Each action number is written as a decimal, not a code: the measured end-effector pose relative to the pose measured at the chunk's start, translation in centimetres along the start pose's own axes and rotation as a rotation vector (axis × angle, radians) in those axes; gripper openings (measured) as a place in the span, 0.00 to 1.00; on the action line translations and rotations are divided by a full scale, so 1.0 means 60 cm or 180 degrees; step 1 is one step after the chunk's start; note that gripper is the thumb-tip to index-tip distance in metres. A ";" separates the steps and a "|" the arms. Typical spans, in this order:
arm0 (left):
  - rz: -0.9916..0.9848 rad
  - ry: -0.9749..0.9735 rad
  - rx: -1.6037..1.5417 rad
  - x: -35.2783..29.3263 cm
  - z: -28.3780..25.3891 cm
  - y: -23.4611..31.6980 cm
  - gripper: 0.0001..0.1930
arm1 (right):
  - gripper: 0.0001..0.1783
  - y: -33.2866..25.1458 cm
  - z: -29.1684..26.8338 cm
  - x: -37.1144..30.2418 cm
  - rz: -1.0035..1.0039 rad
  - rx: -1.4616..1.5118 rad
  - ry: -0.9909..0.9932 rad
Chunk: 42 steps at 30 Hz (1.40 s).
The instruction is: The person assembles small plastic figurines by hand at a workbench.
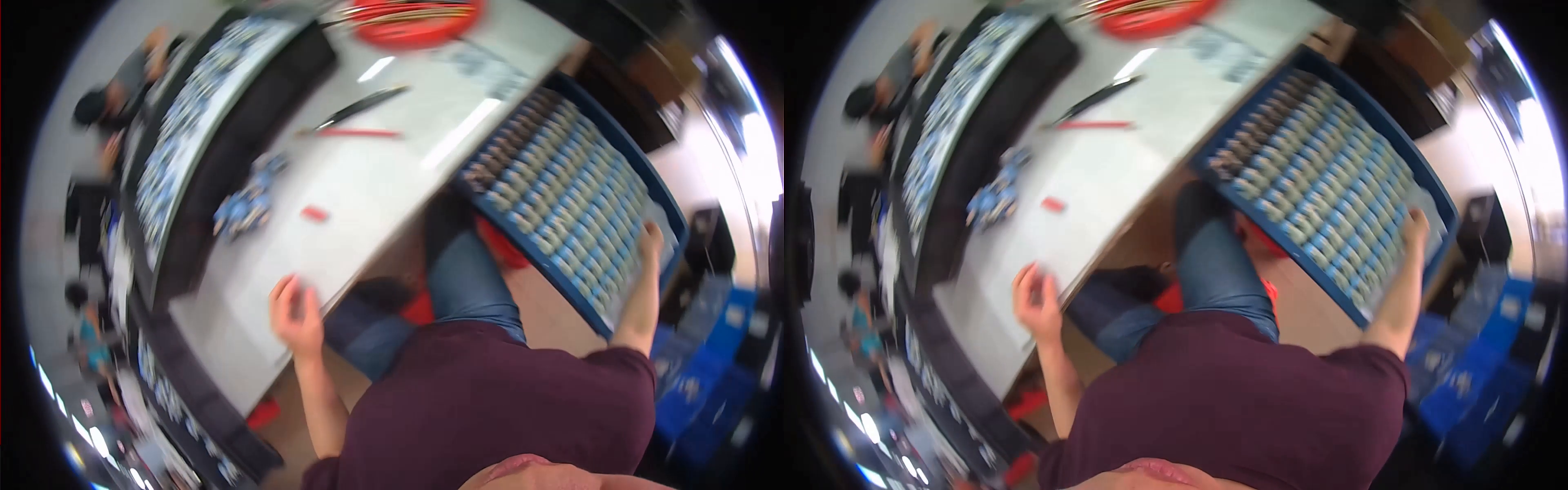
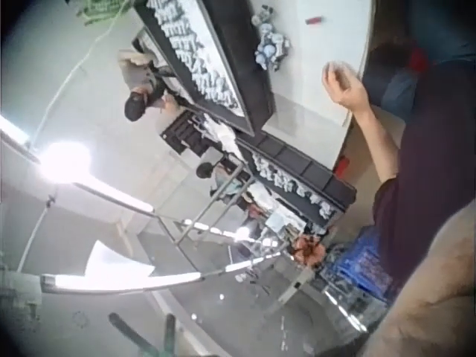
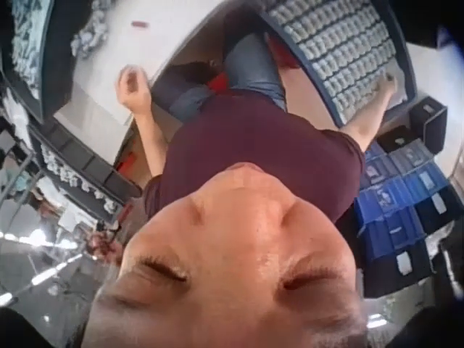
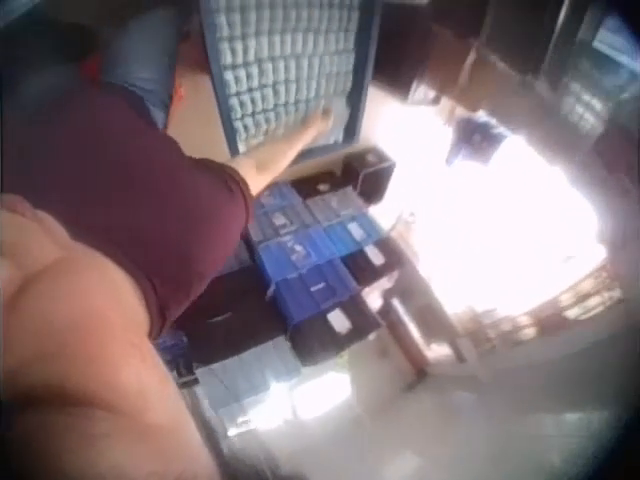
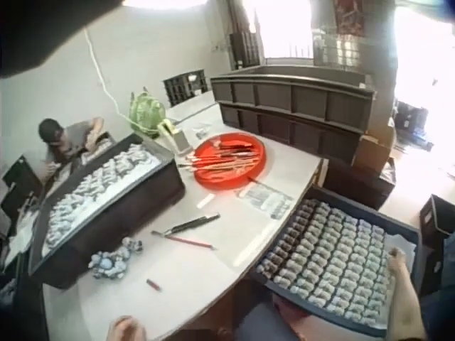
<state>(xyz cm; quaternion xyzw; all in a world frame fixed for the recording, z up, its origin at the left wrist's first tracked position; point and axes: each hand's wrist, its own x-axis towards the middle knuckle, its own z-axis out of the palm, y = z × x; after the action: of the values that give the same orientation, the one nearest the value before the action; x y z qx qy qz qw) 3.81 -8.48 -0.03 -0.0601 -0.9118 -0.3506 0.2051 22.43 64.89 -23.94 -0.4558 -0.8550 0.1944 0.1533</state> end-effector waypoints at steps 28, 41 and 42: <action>0.0340 0.0421 -0.0347 0.194 -0.044 -0.033 0.15 | 0.13 -0.833 -0.059 -0.400 -0.2957 0.3476 -0.1932; -0.1508 0.0186 -0.3520 0.047 -0.024 -0.041 0.13 | 0.18 -0.996 0.013 -0.582 -0.2550 0.3339 -0.4554; -0.1538 0.0205 -0.3539 0.045 -0.022 -0.044 0.13 | 0.18 -0.994 0.014 -0.581 -0.2687 0.3235 -0.4512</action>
<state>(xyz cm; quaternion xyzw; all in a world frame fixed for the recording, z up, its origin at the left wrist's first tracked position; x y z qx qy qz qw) 1.13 -11.44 0.34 0.0611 -0.5732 -0.8127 0.0851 -2.16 5.13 0.51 0.2324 -0.6561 0.6995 -0.1619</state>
